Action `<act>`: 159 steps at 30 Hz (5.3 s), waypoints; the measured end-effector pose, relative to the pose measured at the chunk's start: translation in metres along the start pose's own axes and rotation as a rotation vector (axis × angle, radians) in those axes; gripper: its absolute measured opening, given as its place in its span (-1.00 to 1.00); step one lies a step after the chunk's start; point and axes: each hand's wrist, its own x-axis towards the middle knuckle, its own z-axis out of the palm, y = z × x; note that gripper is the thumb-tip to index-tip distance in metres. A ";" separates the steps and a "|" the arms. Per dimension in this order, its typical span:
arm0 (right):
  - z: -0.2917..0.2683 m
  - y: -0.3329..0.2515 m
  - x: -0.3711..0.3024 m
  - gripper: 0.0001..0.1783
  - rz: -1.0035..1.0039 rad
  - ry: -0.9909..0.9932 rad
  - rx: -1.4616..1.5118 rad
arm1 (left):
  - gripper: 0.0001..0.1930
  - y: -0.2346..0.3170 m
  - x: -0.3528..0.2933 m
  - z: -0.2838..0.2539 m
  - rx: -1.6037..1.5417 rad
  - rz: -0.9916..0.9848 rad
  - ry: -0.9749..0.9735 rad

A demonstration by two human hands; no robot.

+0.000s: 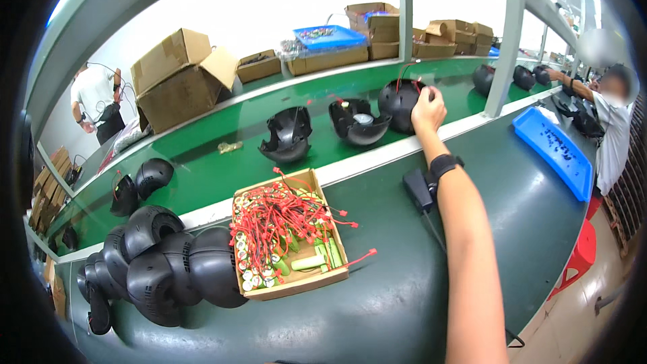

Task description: Assembling components of a round black electronic device, including inserting a battery and connecting wires.

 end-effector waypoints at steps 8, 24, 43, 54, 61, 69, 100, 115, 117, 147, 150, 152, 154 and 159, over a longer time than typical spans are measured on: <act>-0.018 -0.065 0.009 -0.66 -0.677 -0.059 0.152 | -0.61 -0.004 0.004 0.001 0.005 0.039 0.022; -0.173 -0.126 -0.049 -0.82 -0.105 -1.128 0.001 | -0.74 0.002 -0.003 0.007 0.120 0.014 0.030; -0.383 -0.178 -0.258 -0.65 0.443 -1.383 0.450 | -0.44 -0.001 -0.008 0.001 0.615 0.511 0.111; -0.303 -0.204 -0.181 -0.82 -0.887 -1.577 0.088 | -0.52 0.007 0.000 -0.002 0.602 0.564 0.023; -0.349 -0.219 -0.190 -0.72 -1.287 -1.301 -0.018 | -0.54 0.012 0.001 -0.001 0.649 0.531 0.035; -0.380 -0.230 -0.210 -0.88 -1.522 -1.257 -0.061 | -0.47 0.009 0.002 -0.001 0.659 0.528 0.042; -0.355 -0.210 -0.204 -0.82 -0.003 -1.578 0.039 | -0.46 0.008 -0.003 0.003 0.352 0.396 0.170; -0.358 -0.221 -0.210 -0.86 -1.606 -0.978 0.068 | -0.52 0.019 -0.007 0.001 0.441 0.326 0.077; -0.354 -0.220 -0.220 -0.84 -1.662 -0.882 0.157 | -0.52 0.025 -0.005 0.001 0.439 0.300 0.002; -0.355 -0.176 -0.252 -0.56 -0.214 -1.306 0.581 | -0.45 0.035 -0.012 0.010 0.343 0.121 0.061; -0.355 -0.179 -0.252 -0.59 -0.144 -1.339 0.594 | -0.44 0.036 -0.011 0.009 0.350 0.117 0.040; -0.350 -0.173 -0.246 -0.59 0.019 -1.436 0.697 | -0.44 0.037 -0.010 0.010 0.365 0.116 0.035; -0.346 -0.171 -0.240 -0.60 0.184 -1.528 0.803 | -0.45 0.038 -0.012 0.012 0.381 0.120 0.036; -0.349 -0.170 -0.240 -0.56 0.177 -1.568 0.843 | -0.45 0.039 -0.013 0.013 0.394 0.118 0.015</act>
